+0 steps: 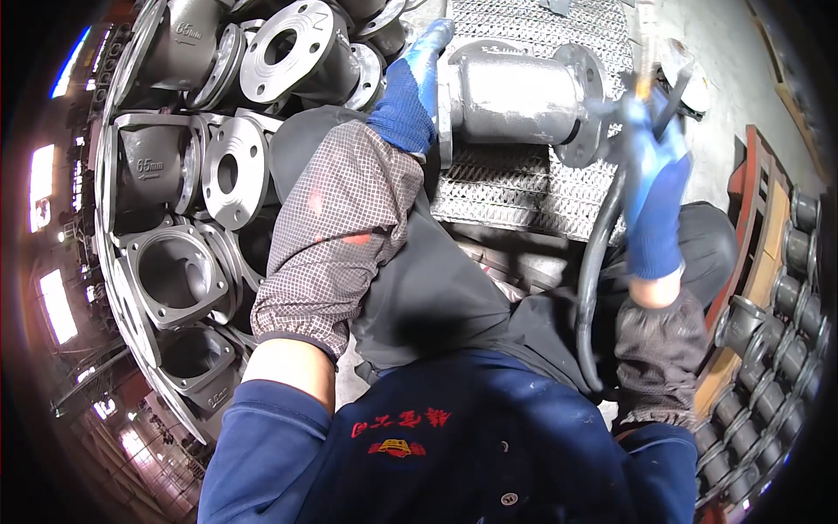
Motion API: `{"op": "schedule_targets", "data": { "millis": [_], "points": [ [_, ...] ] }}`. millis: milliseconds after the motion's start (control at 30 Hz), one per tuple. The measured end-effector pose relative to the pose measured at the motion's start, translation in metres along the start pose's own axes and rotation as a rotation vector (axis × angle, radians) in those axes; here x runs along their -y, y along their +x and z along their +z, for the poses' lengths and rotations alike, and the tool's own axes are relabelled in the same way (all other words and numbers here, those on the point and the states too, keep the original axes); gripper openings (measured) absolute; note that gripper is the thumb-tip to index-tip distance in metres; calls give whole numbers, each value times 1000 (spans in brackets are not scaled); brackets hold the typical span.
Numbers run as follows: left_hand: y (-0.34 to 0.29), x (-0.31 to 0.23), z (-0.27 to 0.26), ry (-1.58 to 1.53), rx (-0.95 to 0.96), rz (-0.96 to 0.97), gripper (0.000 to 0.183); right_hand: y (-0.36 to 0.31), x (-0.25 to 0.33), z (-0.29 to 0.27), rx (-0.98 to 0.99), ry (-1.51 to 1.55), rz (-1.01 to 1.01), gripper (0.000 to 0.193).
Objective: The person cleans and deburrs metal pipe valve components by rotating them and using a pneumatic tool to reach interior and exterior surfaces.
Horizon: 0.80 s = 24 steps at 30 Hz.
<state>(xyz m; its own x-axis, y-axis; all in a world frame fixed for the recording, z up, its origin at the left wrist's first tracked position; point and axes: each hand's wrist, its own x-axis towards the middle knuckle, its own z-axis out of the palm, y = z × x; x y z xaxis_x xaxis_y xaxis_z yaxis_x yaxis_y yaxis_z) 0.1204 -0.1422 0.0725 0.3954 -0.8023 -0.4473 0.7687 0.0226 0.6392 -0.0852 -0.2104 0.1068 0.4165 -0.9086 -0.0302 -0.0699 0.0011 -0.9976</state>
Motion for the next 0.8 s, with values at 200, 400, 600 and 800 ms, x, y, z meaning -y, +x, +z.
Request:
{"op": "schedule_targets", "data": {
  "millis": [200, 400, 600, 800],
  "points": [
    [14, 6, -11, 11, 92, 59, 46, -98, -11, 34, 455, 263, 425, 44],
    [28, 7, -22, 103, 53, 44, 49, -97, -26, 60, 372, 404, 515, 34],
    [21, 7, -15, 4, 71, 33, 51, -102, -17, 63, 340, 437, 592, 37],
    [10, 8, -9, 66, -47, 76, 47, -100, -16, 61, 359, 487, 651, 40]
  ]
}}
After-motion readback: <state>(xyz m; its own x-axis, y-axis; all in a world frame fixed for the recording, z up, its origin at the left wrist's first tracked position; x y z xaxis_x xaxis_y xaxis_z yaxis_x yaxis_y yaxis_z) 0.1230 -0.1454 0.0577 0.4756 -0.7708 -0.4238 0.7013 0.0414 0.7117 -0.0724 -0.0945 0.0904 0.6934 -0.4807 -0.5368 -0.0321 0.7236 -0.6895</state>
